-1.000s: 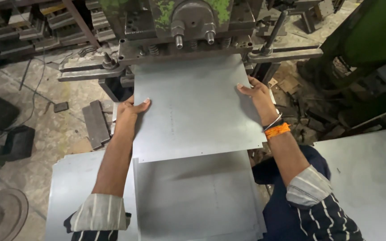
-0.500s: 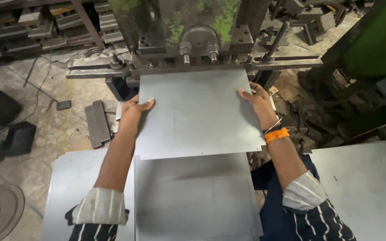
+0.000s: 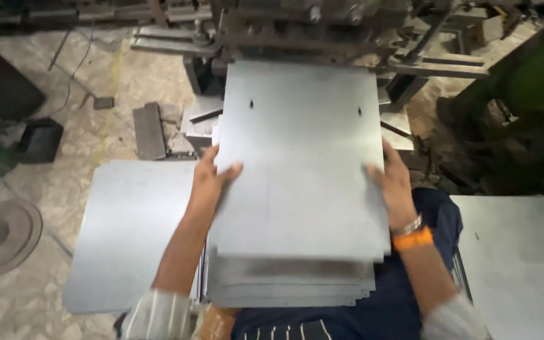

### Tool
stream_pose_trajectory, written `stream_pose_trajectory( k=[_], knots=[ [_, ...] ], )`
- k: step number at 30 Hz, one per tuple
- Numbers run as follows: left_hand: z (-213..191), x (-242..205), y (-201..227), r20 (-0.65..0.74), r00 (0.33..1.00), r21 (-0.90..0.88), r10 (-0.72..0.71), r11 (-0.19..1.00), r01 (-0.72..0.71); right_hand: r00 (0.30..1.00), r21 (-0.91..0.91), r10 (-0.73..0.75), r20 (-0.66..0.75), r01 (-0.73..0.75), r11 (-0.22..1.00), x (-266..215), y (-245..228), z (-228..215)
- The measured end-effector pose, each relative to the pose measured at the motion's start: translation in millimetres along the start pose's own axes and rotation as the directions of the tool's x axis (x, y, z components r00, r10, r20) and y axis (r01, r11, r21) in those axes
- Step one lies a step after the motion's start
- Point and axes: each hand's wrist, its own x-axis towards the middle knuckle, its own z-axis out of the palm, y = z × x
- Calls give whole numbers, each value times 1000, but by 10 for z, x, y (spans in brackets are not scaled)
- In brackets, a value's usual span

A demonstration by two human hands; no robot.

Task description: Taking stamped metal sheets from a press machine and organizing them into stacks.

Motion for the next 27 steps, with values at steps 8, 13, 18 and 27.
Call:
stream_pose_trajectory(
  k=[8,13,18,27],
  knots=[
    [-239,-576,-167,-151,975,213,160,969,-126,997,-321,33,-75,-56,946,-299,669,-102],
    [-370,-183,-185,-290,854,321,433,884,-339,943,-548,-312,115,322,772,-281,-6,774],
    [-556,-2,-389,-312,862,476,399,851,-222,797,-148,-135,589,271,951,-359,199,2078],
    [-2990,387,-2222,-770,606,637,198,225,737,662,-146,377,648,-378,914,-411,1157,3729]
  ],
)
